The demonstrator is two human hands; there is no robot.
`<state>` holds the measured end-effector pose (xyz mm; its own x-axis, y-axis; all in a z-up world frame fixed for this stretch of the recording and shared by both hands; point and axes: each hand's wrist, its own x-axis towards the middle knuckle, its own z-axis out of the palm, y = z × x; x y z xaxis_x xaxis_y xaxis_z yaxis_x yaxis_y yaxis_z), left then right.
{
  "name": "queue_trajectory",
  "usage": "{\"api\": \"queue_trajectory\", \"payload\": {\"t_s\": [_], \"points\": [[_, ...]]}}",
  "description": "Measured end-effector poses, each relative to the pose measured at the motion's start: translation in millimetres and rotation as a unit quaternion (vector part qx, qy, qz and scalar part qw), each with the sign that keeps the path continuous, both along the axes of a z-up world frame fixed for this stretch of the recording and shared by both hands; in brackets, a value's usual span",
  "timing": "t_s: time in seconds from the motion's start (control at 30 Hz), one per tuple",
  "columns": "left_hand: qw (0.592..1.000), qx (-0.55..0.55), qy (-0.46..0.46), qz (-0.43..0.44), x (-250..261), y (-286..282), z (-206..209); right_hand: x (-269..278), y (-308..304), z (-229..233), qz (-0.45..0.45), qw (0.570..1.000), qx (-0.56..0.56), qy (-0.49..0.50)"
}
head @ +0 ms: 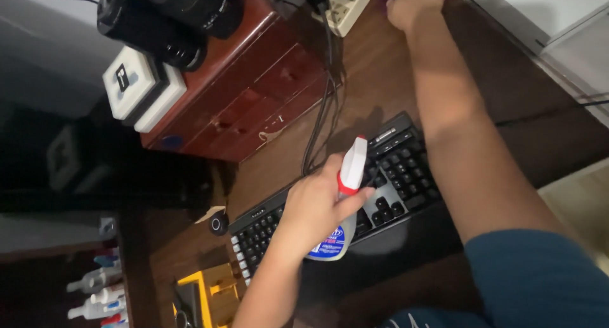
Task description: Cleaning and organizing a cluttered desk by wiping surfaces with a cloth and arranging various objects.
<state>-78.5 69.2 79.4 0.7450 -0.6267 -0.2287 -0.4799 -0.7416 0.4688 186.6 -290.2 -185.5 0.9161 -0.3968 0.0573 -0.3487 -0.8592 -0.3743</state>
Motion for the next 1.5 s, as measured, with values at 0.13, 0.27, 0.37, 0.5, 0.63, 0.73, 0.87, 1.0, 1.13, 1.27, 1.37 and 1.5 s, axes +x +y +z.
{"api": "queue_trajectory", "payload": {"t_s": [0.13, 0.27, 0.37, 0.5, 0.63, 0.73, 0.87, 1.0, 1.13, 1.27, 1.37, 1.5], "points": [[1.0, -0.01, 0.02, 0.004, -1, 2, 5, -24, 23, 49, 0.038, 0.999, -0.027, 0.002], [0.999, -0.026, 0.035, 0.015, -4, 6, 8, -43, 79, 75, 0.161, 0.981, -0.063, 0.088], [0.999, -0.039, 0.032, 0.015, -5, 9, 9, -44, 109, 70, 0.273, 0.957, -0.007, 0.097], [0.998, -0.048, 0.038, 0.012, -10, 10, 7, -38, 125, 42, 0.287, 0.957, -0.007, 0.031], [0.997, -0.049, 0.062, 0.025, -14, 10, -4, -29, 140, 31, 0.242, 0.969, -0.041, -0.033], [0.997, -0.048, 0.057, 0.017, -17, 9, -11, -31, 138, 46, 0.222, 0.974, -0.05, 0.004], [0.996, -0.061, 0.065, 0.014, -19, 4, 2, -55, 123, 76, 0.313, 0.92, -0.061, 0.229], [0.995, -0.08, 0.065, 0.015, -18, 3, 19, -65, 107, 91, 0.411, 0.831, -0.159, 0.34], [0.992, -0.101, 0.075, 0.013, -12, 2, 32, -90, 102, 92, 0.367, 0.853, -0.083, 0.361], [0.989, -0.107, 0.091, 0.042, -2, 4, 34, -100, 110, 87, 0.293, 0.951, 0.028, 0.099], [0.987, -0.103, 0.102, 0.069, 8, 5, 33, -101, 125, 92, 0.254, 0.966, 0.035, 0.029], [0.982, -0.141, 0.075, 0.099, 17, 12, 34, -114, 128, 58, 0.257, 0.963, -0.038, -0.069]]}}
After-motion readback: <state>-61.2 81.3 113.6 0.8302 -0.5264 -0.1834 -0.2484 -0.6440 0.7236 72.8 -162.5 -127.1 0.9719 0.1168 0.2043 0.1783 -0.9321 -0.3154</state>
